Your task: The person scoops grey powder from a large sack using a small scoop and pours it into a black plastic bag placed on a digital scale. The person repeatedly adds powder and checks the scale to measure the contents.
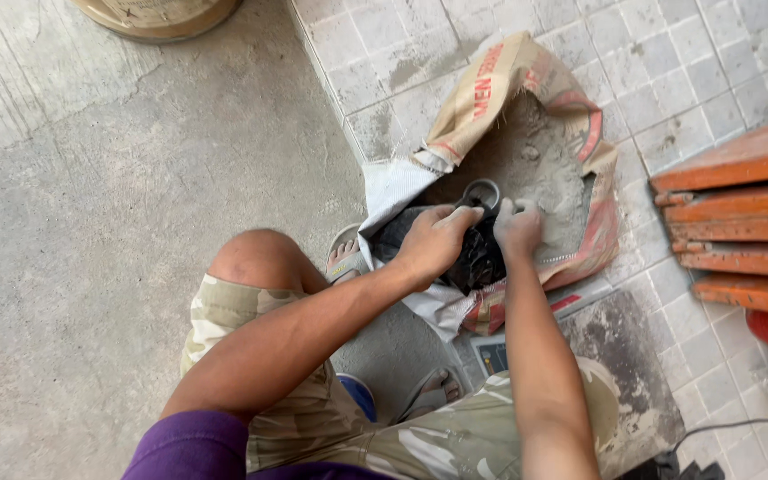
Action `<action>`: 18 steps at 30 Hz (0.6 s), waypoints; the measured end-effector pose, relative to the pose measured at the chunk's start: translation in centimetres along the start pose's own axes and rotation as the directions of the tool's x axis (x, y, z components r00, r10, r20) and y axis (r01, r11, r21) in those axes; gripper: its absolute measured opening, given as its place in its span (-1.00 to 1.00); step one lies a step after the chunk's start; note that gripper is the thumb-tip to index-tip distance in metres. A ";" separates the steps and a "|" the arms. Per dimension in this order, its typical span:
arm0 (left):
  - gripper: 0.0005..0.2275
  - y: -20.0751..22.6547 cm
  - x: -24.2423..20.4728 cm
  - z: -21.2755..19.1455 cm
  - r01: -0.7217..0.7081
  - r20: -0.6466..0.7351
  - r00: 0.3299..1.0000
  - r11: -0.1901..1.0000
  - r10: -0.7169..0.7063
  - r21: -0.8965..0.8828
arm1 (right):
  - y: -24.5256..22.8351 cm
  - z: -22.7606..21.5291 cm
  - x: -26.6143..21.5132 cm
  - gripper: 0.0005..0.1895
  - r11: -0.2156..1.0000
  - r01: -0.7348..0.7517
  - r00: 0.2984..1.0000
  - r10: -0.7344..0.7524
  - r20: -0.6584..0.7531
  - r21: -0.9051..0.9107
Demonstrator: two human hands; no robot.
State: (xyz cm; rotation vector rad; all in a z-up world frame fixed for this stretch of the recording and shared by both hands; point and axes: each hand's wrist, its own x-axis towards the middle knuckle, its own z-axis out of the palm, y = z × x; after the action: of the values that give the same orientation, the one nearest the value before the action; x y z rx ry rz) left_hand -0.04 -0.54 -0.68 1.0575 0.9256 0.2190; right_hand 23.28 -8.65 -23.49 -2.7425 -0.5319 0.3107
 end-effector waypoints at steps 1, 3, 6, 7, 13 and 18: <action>-0.62 0.3 -0.2 0.0 0.008 0.006 1.000 1.000 -0.008 0.006 | -2.8 -3.1 -3.4 -0.65 1.000 -0.012 1.000 0.012 0.003 0.000; -0.58 1.1 -0.6 0.3 0.066 -0.057 0.997 0.991 -0.060 0.113 | -8.2 -9.2 -11.2 -0.67 0.977 0.197 0.967 -0.180 0.179 -0.082; -0.59 0.4 -0.4 0.2 0.050 -0.102 0.994 0.994 -0.040 0.098 | -6.9 -9.4 -14.2 -0.70 0.794 0.495 0.818 -0.288 0.499 -0.353; -0.59 -0.1 -0.1 0.3 0.045 -0.088 0.995 0.993 -0.036 0.107 | -4.4 -7.5 -13.5 -0.70 0.801 0.481 0.826 -0.280 0.489 -0.355; -0.59 0.0 -0.5 -0.4 -0.046 -0.020 0.999 0.997 0.047 0.060 | -0.8 -7.2 -13.8 -0.72 0.799 0.254 0.860 0.073 0.506 -0.546; -0.47 1.9 -2.9 -0.6 -0.055 0.093 0.995 0.985 0.040 0.165 | -2.5 -13.5 -12.9 -0.67 0.950 0.202 0.884 -0.071 0.463 -0.240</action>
State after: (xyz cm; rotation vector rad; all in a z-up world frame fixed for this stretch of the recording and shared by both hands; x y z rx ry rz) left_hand -1.74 -0.80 2.38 1.2357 0.8492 0.1331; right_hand 14.41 -15.31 -8.27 -2.8806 -0.9538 0.9135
